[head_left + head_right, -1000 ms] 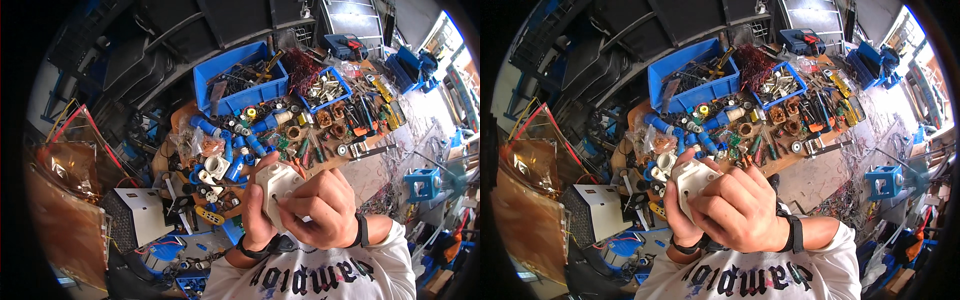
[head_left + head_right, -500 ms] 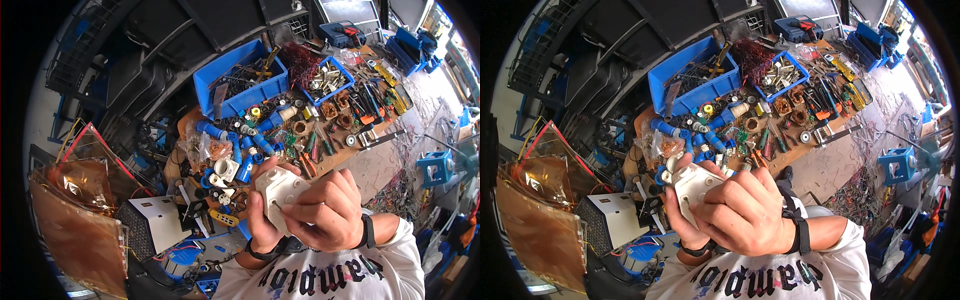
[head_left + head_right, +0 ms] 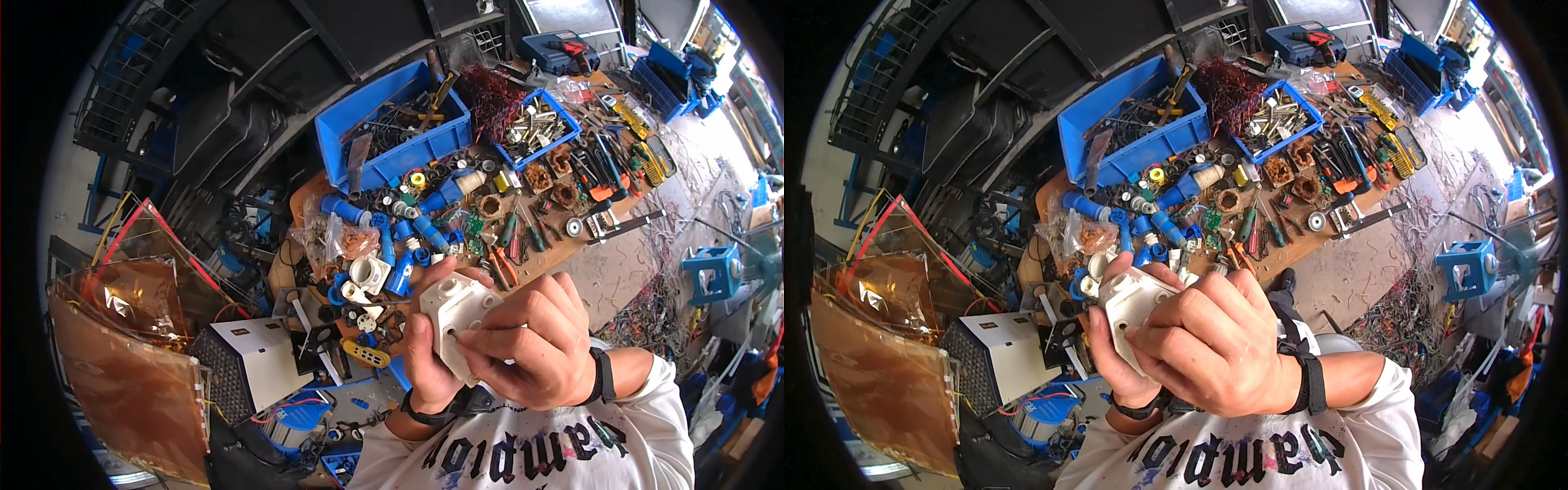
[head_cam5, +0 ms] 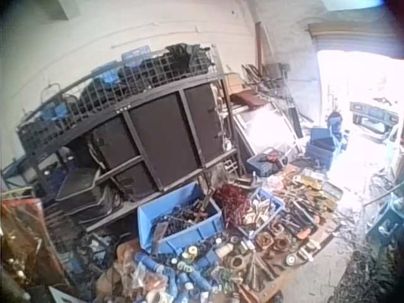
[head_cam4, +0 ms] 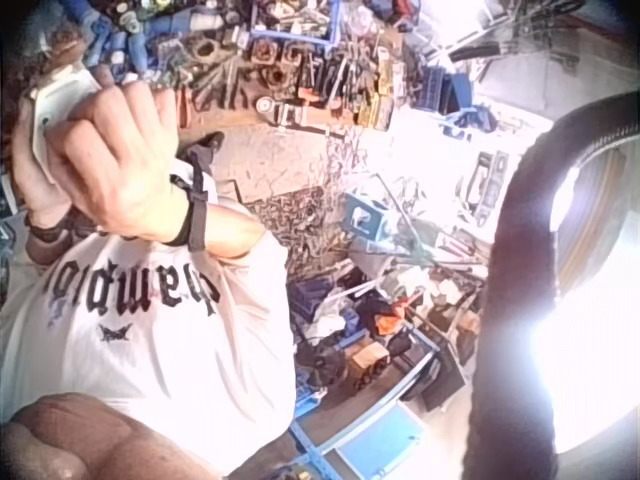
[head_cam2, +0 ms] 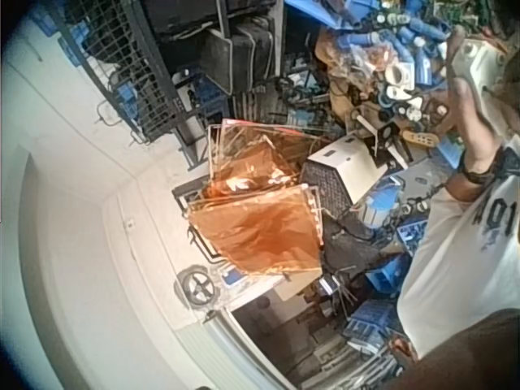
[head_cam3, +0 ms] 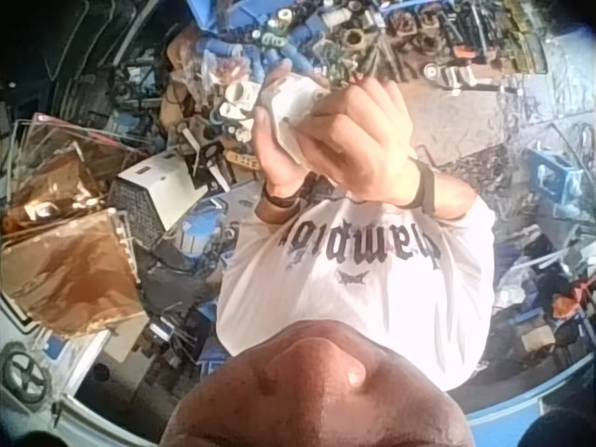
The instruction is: The person holds a white plastic electrical component and uses a screwdriver to manipulate internal parts. They repeatedly switch between different hex keys and screwdrivers, attempting to adjust or remove a small internal pin or screw. The person rotates the component frequently to access different angles while working in a cluttered workshop environment.
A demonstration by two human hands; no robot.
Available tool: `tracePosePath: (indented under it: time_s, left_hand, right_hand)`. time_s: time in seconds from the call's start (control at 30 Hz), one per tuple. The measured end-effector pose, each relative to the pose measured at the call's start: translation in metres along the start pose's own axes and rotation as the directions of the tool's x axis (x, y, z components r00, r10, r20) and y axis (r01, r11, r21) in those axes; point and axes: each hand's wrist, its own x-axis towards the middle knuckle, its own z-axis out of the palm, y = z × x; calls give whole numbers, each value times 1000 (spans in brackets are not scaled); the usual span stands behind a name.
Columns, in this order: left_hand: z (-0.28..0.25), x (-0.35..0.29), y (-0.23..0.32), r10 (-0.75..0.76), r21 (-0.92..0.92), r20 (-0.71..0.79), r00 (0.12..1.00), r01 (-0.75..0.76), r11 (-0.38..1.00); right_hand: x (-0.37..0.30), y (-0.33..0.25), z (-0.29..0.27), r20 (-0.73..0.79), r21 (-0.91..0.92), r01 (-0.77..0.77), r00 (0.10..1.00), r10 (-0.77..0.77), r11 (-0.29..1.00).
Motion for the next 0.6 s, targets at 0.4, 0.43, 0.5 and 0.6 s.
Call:
tracePosePath:
  time_s: [0.4, 0.43, 0.5, 0.6]
  left_hand:
    - [9, 2, 3, -68, 10, -73, 995, 69, 998]
    - [11, 2, 4, -83, 8, -94, 992, 84, 996]
    - [13, 0, 5, -104, -18, -103, 989, 102, 995]
    - [15, -2, 7, -151, -22, -107, 983, 149, 989]
  right_hand:
    - [14, 15, -9, 89, -93, 217, 974, -209, 972]
    - [16, 17, -11, 102, -97, 237, 968, -227, 967]
    - [21, 18, -14, 147, -84, 275, 954, -261, 958]
    - [27, 19, -24, 263, -70, 327, 917, -298, 942]
